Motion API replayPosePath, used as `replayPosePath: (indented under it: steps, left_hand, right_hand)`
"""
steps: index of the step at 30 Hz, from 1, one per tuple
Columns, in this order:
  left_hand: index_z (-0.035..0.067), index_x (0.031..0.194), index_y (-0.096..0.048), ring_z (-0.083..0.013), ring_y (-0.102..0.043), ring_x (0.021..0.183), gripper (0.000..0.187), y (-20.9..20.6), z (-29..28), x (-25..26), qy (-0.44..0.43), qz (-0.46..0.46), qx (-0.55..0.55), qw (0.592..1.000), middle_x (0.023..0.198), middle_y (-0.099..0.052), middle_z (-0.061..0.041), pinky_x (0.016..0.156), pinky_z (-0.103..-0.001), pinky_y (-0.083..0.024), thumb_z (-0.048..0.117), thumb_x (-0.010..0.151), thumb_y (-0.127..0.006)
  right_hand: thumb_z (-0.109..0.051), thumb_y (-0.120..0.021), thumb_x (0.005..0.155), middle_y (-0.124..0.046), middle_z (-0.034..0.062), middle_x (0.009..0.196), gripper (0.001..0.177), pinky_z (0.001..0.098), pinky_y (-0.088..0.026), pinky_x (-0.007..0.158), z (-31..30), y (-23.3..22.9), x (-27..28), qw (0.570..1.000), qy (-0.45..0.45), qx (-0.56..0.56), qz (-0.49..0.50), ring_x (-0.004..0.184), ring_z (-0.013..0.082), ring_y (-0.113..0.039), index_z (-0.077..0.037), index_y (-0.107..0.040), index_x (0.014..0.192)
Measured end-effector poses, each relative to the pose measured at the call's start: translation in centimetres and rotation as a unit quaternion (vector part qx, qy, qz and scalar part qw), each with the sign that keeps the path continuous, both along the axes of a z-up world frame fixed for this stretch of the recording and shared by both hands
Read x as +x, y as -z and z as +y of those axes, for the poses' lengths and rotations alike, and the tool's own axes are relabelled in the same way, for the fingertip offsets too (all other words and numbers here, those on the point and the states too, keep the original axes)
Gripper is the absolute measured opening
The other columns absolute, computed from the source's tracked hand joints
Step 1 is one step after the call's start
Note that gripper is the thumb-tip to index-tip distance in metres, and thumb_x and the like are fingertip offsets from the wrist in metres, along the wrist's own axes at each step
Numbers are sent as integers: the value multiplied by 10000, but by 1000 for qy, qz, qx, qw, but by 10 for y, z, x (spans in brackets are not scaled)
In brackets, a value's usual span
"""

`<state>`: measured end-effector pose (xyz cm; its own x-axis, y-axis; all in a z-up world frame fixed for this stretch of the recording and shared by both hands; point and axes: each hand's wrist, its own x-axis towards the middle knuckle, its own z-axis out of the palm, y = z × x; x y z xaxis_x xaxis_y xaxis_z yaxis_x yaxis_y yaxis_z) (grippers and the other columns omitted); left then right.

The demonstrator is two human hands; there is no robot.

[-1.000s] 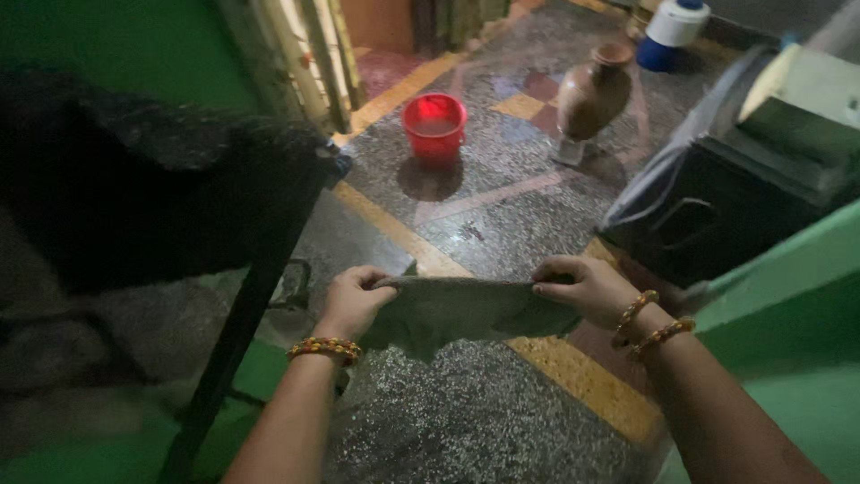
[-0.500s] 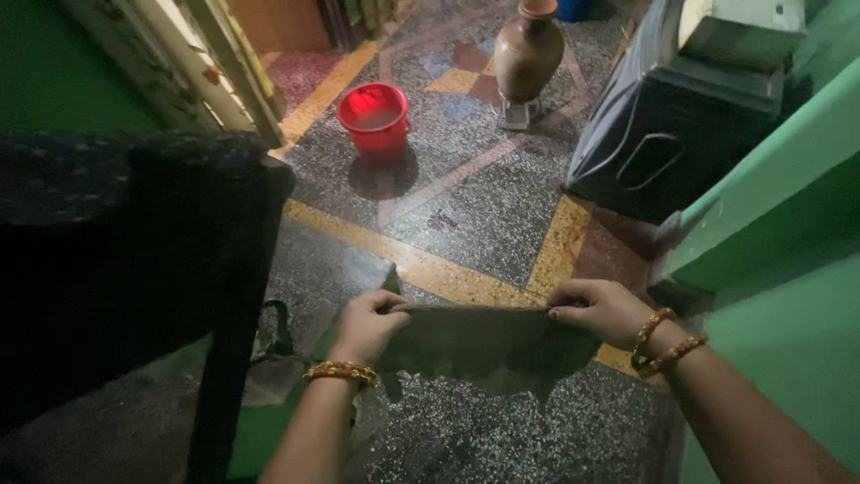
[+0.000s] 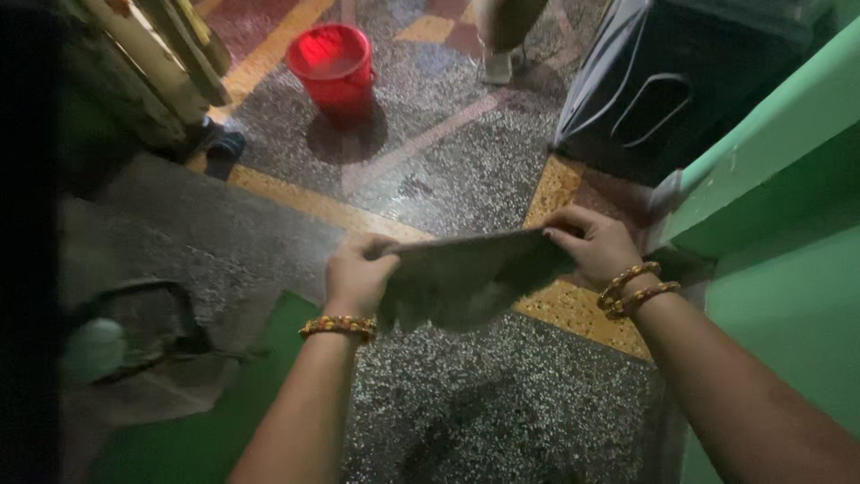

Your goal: The person wipes a floor area and several stairs with a cloth, periodically rinsing and wringing the cloth in a bucket of water.

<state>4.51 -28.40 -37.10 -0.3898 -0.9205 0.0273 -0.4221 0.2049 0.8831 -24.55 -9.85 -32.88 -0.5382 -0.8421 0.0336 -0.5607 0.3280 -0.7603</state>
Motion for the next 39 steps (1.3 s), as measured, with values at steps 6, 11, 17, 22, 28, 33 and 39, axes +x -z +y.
replayPosePath:
  steps: [6,11,17,22,28,33,39]
  left_hand:
    - [100,898,-818,-188,-745,876,160,98,26,-14,87,-28,44,995,924,-779,-61,815,-335,-573,129,761,-741]
    - [141,1099,-782,-202,-734,1072,293,200,78,-4,220,-267,238,907,1148,-780,-61,936,-345,-556,221,818,-759]
    - [100,1186,-742,-251,-719,1135,366,326,92,19,172,-313,235,904,1208,-755,-97,993,-383,-549,290,875,-717]
    - [92,1185,-748,-274,-714,1133,374,410,81,30,106,-355,218,903,1200,-755,-121,1000,-398,-546,301,875,-734]
    - [91,1231,-721,-300,-719,1126,444,477,66,52,77,-406,232,881,1221,-734,-134,997,-426,-553,345,867,-740]
    - [40,1405,-533,-356,-481,1378,811,517,60,75,35,-508,203,836,1492,-477,-202,1122,-467,-463,446,780,-854]
    - [86,1637,-15,-456,-3,1556,1373,553,54,75,50,-608,237,757,1710,82,-201,1178,-629,-312,495,724,-955]
  right_hand:
    - [-223,-674,950,-765,48,993,166,359,-577,714,30,104,-12,994,24,103,13,788,149,-694,-149,-769,1064]
    - [-270,-694,929,-792,27,1041,197,349,-571,871,87,256,-17,898,-91,430,17,930,157,-713,-177,-782,1078]
    - [-319,-702,913,-766,9,1129,253,379,-562,948,119,428,-34,902,-61,426,-23,1051,197,-720,-168,-764,1106]
    - [-326,-718,885,-760,78,1160,305,388,-562,965,97,512,-39,928,-94,359,9,1091,250,-710,-159,-753,1138]
    - [-295,-660,942,-730,57,1262,305,406,-533,999,64,566,-20,927,-2,376,-3,1157,249,-681,-164,-718,1211]
    - [-244,-663,943,-666,73,1417,416,424,-507,1096,57,618,-49,954,8,278,108,1280,296,-632,-146,-663,1347]
    - [-685,-605,835,-108,37,1720,836,560,-198,1233,21,658,-59,899,-18,406,165,1546,374,-143,-404,-333,1573]
